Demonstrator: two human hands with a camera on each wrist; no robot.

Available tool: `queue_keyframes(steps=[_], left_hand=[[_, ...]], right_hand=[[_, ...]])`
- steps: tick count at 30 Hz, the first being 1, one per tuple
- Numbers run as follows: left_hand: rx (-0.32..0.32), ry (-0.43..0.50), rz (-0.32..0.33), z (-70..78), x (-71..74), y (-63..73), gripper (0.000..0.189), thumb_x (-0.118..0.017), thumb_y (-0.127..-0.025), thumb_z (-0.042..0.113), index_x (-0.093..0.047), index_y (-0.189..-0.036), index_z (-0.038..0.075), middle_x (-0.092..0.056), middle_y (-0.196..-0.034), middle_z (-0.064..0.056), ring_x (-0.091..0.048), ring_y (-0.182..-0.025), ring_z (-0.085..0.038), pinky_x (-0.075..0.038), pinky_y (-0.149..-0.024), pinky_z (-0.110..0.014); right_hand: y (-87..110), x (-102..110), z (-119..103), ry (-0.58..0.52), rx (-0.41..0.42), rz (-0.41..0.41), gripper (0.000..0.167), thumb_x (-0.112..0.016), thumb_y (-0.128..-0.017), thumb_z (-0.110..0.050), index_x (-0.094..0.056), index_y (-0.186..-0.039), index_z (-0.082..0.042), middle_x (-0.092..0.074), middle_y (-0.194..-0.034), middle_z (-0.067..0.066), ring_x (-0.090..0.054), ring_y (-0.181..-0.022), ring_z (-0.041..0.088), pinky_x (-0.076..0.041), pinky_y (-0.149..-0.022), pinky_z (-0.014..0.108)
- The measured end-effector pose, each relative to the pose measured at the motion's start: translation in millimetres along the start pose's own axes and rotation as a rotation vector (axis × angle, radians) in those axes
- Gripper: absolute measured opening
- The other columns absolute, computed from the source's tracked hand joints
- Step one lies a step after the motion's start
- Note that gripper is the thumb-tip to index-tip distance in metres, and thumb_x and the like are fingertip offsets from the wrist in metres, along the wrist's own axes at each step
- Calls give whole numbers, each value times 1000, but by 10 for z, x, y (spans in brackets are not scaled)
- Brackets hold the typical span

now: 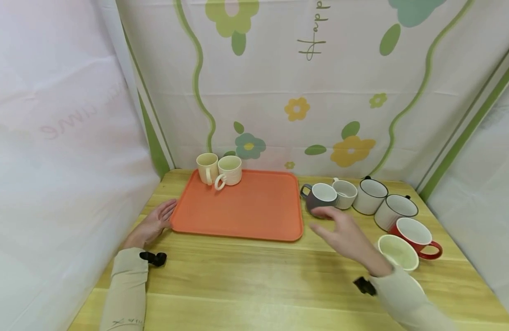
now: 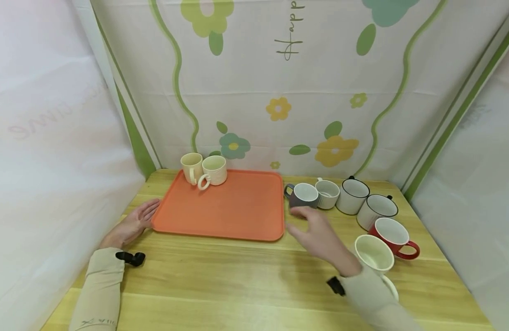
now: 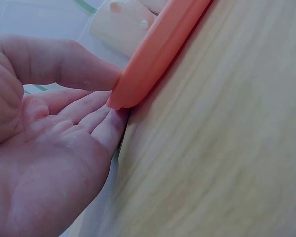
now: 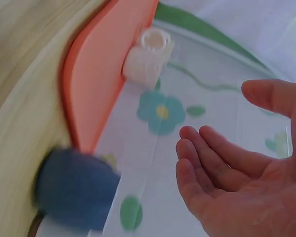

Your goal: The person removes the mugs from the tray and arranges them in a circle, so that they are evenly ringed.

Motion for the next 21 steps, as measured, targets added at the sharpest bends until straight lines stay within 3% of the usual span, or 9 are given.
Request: queue_keyframes(steps=[5,9,15,21], left_hand=[[14,9,6,7,13,10,103,-49,-85,-25,8,-167,-4,10,-176,-27,11,-162,-47,-43,-102,-4],[17,16,2,6,17,6,104,-50,-84,-25,8,-167,-4,9,-176,-27,10,-162,-47,-43,-102,-4],[17,11,-4,-12,17,14,103,-51,-85,-25,8,-167,-4,9,-176,-27,10,-162,-48,-43,-102,-4],[5,8,-2,-19,-9,-14,101,-50,-86,-25,6,-167,-5,8,-176,-28,9,-161,-48,-44,-102,-5]], right_hand=[[-520,-482,-262,-155,21,-185,49,-71,-100,-35,-65,-144,-13,-66,-146,12,-60,-137,35,-49,-111,59],[-930,-874,-406,-248,19,-299,52,-69,-101,-35,-61,-148,-13,-62,-151,10,-56,-142,34,-45,-118,57],[-1355,-1395,-537,-328,-18,-390,60,-66,-101,-45,-56,-154,-18,-57,-157,5,-52,-147,28,-43,-121,49],[-1628,-1714,-606,-491,-47,-418,67,-67,-101,-37,-46,-160,-15,-46,-166,10,-43,-154,31,-38,-125,50]])
Point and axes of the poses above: each hand's wrist, its own y-axis away from the middle knuckle, its own x-axis out of the back of the hand, z = x × y, the point moved 2 cm from there along -y, towards the middle knuckle
